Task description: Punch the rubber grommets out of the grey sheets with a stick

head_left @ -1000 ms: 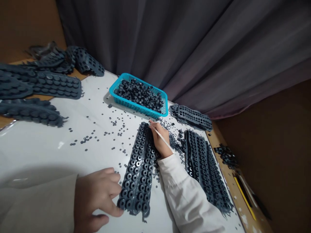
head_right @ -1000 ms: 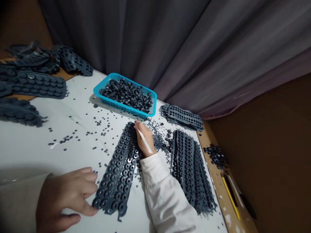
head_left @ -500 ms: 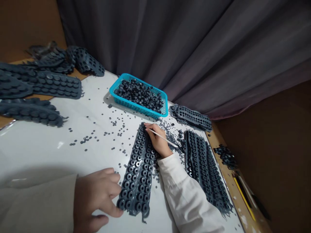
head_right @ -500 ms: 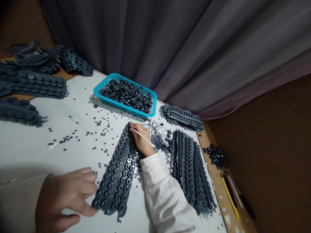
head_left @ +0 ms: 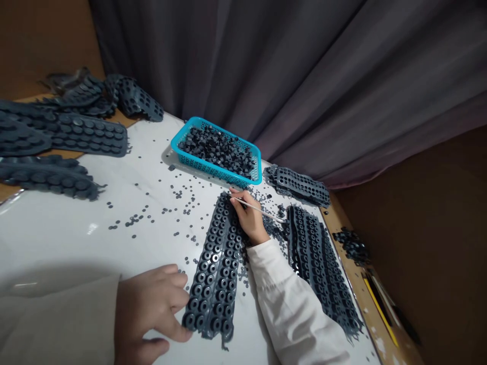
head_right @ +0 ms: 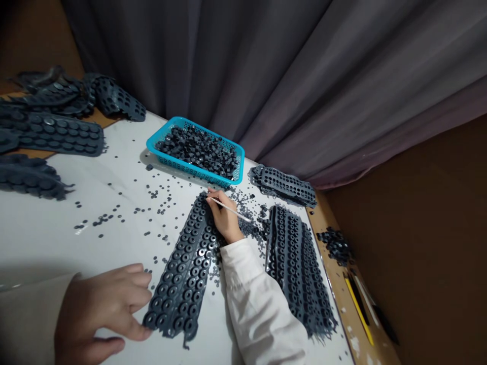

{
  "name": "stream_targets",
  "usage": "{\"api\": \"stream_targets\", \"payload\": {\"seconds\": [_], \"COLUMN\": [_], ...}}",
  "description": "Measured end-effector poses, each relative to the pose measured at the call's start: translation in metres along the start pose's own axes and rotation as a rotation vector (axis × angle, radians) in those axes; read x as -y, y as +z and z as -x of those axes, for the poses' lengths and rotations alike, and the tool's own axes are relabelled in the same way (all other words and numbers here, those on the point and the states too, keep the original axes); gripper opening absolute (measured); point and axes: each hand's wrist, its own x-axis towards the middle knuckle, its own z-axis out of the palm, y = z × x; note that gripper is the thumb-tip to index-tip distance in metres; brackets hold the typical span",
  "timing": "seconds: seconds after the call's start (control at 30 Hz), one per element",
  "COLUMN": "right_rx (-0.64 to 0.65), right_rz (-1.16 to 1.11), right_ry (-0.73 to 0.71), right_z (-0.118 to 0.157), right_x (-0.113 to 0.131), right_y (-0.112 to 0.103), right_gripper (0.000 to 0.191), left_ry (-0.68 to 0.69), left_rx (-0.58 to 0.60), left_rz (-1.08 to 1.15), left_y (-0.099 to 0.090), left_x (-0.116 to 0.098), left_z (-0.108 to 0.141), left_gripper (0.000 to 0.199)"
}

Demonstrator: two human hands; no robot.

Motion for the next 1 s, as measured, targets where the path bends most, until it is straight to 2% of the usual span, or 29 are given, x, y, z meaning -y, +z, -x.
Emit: {"api": "stream_targets", "payload": {"seconds": [0.2,0.43,0.77,0.87,1.0], "right_rx": [0.038,0.064,-0.096,-0.13,-0.241], "right_rz": [0.015,0.195,0.275,0.262,0.148], "right_ry": [-0.01,-0.067,0.004,0.009,0.059], "right_z": [-0.001,-0.005,-0.013,-0.009,0.008], "right_x": [-0.003,-0.006,-0.012,-0.002,0.019], "right_y": [0.002,0.001,-0.001,-0.005,-0.019], "right_gripper": [0.01,0.014,0.019,0.016,0.013], "left_ry": [0.002,0.006,0.035,0.046,0.035], "left_rx": [-0.01,-0.024,0.006,0.072,0.154], "left_rz": [0.001,-0.015,-0.033,-0.046,-0.079], "left_y": [0.0,0.0,-0.001,-0.003,-0.007], "left_x": [-0.001,-0.002,0.001,0.003,0.004], "left_z": [0.0,0.0,0.0,-0.001,-0.002], "left_gripper": [0.045,0.043,0.045,0.046,0.051]}}
